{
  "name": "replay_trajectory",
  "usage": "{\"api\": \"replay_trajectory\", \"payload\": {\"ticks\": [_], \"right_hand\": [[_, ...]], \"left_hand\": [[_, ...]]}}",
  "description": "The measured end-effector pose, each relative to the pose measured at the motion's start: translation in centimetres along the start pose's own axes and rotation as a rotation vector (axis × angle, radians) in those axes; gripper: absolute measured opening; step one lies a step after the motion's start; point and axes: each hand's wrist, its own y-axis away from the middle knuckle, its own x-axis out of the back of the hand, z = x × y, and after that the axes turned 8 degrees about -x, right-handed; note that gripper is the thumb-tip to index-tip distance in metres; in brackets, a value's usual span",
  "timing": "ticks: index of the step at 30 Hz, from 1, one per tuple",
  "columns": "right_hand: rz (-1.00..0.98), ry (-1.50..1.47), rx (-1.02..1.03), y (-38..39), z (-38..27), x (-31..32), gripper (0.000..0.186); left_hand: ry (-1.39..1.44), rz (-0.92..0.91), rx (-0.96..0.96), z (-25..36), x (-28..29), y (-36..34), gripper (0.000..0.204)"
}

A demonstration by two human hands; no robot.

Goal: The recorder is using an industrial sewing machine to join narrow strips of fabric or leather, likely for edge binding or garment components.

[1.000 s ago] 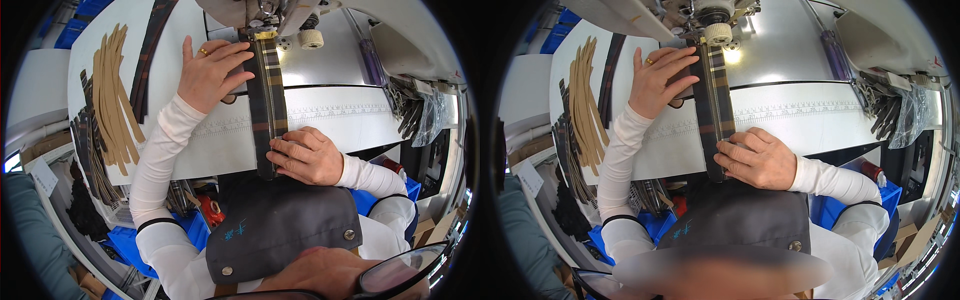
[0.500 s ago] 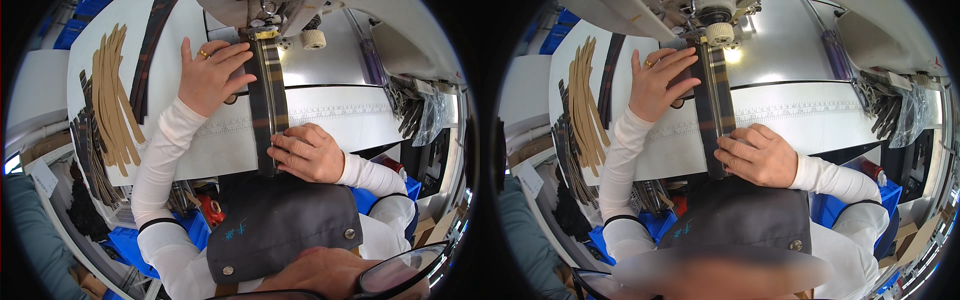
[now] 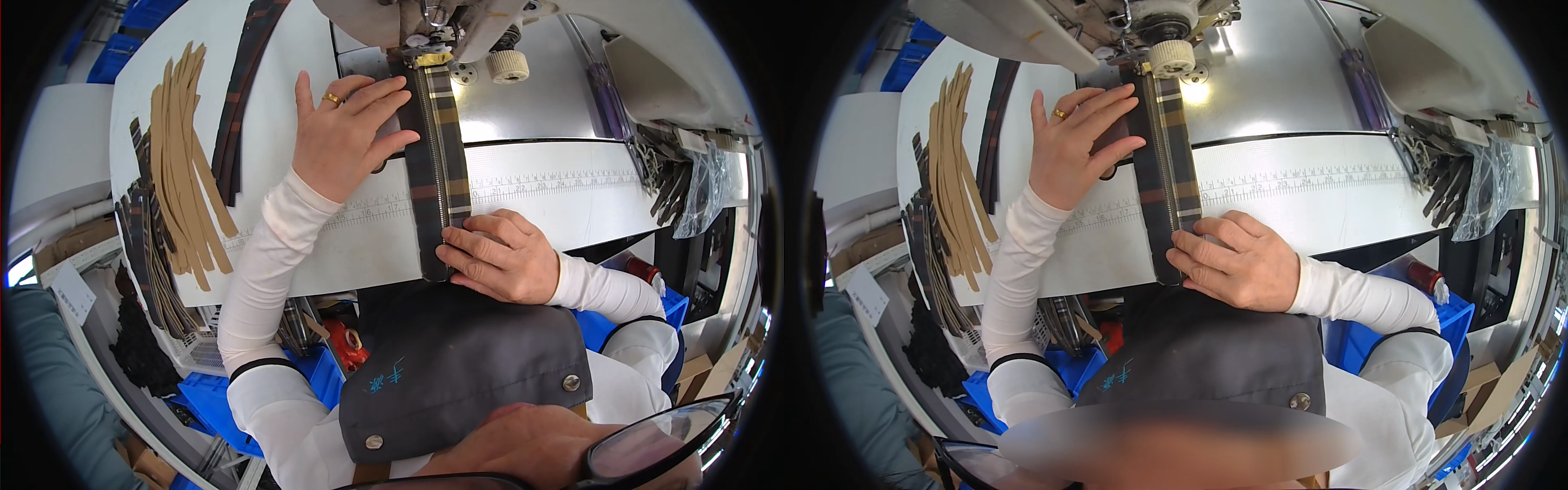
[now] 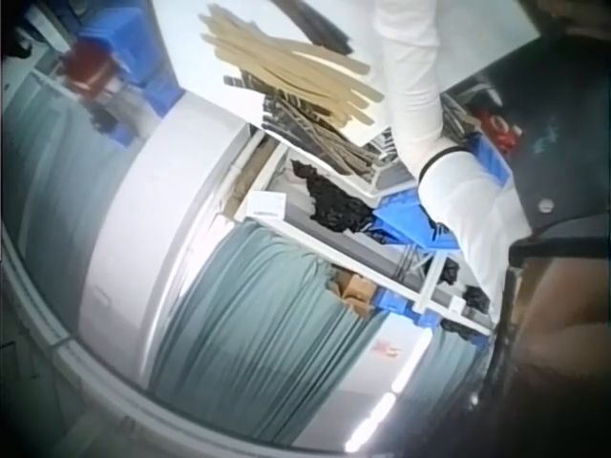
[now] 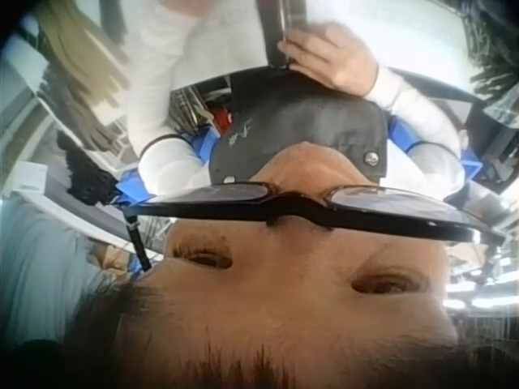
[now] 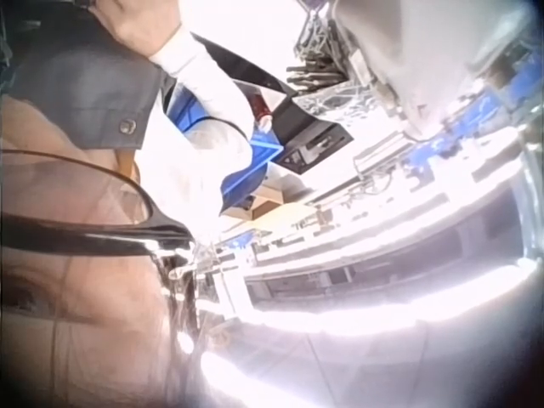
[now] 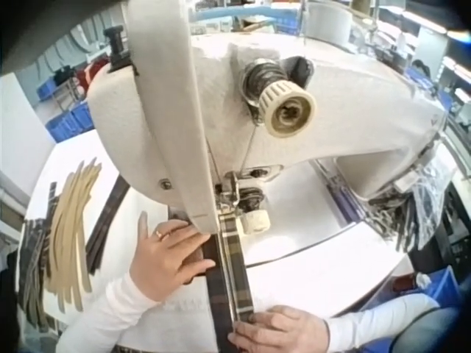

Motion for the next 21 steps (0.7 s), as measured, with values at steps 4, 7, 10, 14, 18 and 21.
{"api": "replay_trajectory", "payload": {"ticks": [4,7,10,14,18,21], "right_hand": [[0.009,0.006,0.003,-0.03,-0.01,-0.02,0.042],[0.006,-0.004,-0.005,0.04,-0.03,-0.06,0.042],[0.017,-0.012,-0.002,-0.04,0.08,-0.05,0.043],[0.008,0.005,-0.002,-0.52,0.44,0.25,0.044],[0.013,0.003,-0.014,-0.58,0.34,0.29,0.041],[0.054,0.031,0.042,-0.21,0.36,-0.12,0.036]], "left_hand": [[0.048,-0.038,0.020,-0.20,0.05,0.05,0.044],[0.042,-0.034,0.004,-0.28,0.02,-0.03,0.043],[0.050,-0.051,0.021,-0.30,0.07,-0.16,0.042],[-0.003,-0.081,0.008,-0.29,0.20,-0.35,0.039],[-0.047,-0.016,-0.041,0.01,-0.11,-0.12,0.037],[0.015,-0.017,-0.001,0.04,0.09,-0.09,0.037]]}}
